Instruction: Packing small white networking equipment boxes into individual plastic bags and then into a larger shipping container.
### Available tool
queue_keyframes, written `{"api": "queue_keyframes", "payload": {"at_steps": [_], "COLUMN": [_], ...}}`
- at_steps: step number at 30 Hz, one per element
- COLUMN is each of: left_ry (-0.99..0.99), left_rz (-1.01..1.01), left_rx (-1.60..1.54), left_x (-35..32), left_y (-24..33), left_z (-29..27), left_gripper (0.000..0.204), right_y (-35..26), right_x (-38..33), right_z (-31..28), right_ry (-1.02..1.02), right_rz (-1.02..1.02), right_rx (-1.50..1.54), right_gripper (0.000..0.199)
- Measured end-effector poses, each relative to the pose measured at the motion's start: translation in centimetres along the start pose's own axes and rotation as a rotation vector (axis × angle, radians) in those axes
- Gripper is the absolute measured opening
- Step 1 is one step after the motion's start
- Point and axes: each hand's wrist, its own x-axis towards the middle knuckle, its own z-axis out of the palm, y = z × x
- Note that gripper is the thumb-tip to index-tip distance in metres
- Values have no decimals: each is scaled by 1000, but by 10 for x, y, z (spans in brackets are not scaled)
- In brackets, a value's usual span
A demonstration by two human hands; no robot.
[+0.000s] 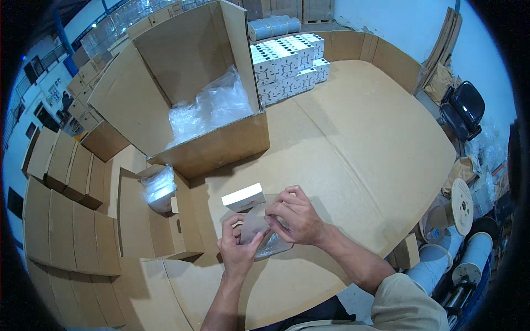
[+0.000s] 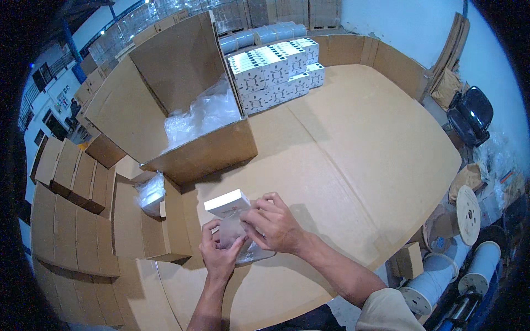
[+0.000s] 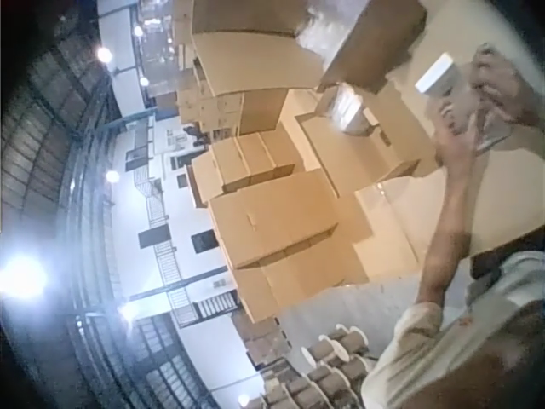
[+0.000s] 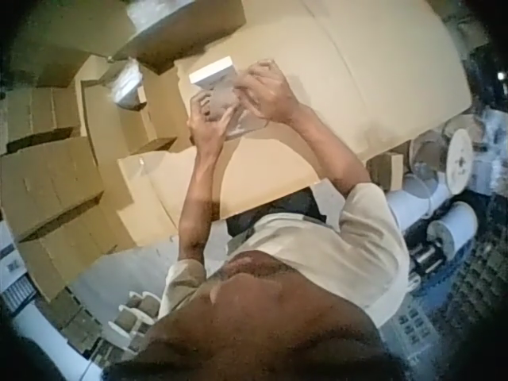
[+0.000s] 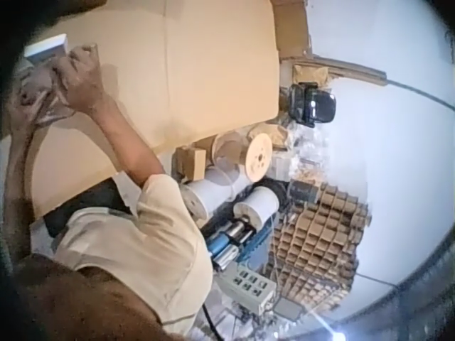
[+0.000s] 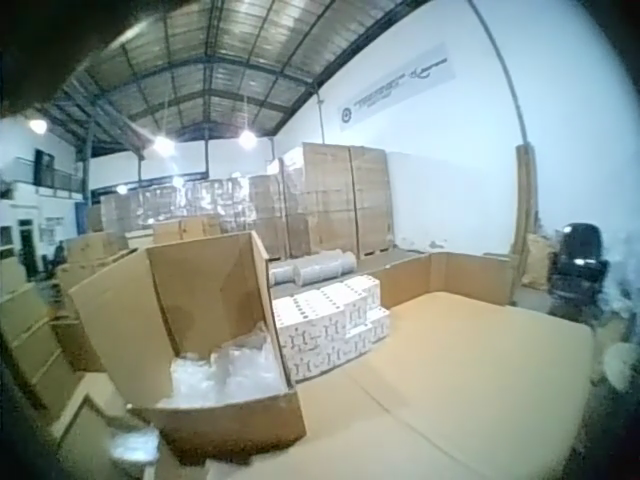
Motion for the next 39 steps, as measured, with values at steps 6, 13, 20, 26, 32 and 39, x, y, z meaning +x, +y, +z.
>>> {"api": "queue_keyframes", "payload": {"at_steps": [6, 13, 20, 26, 32, 39], "left_ry": [-76, -205, -97, -63, -74, -93], "left_rz": [-9, -101, -162, -175, -119, -39], "left_rx": [7, 125, 12, -78, -50, 28], "left_x": [-1, 4, 3, 2, 3, 3], "left_y": [-2, 15, -13, -13, -16, -10], "left_z": [0, -1, -5, -2, -2, -3], "left_gripper": [65, 68, 64, 64, 66, 68], "right_y": [-3, -4, -9, -4, -8, -5], "right_x": [0, 0, 7, 4, 4, 2], "right_z": [6, 2, -5, -4, -7, 1], "right_ry": [-12, -41, -56, -149, -191, -137], "right_rz": [34, 65, 95, 67, 104, -2], "right_rx": [141, 214, 116, 94, 158, 167], "right_gripper": [28, 21, 23, 22, 20, 21]}}
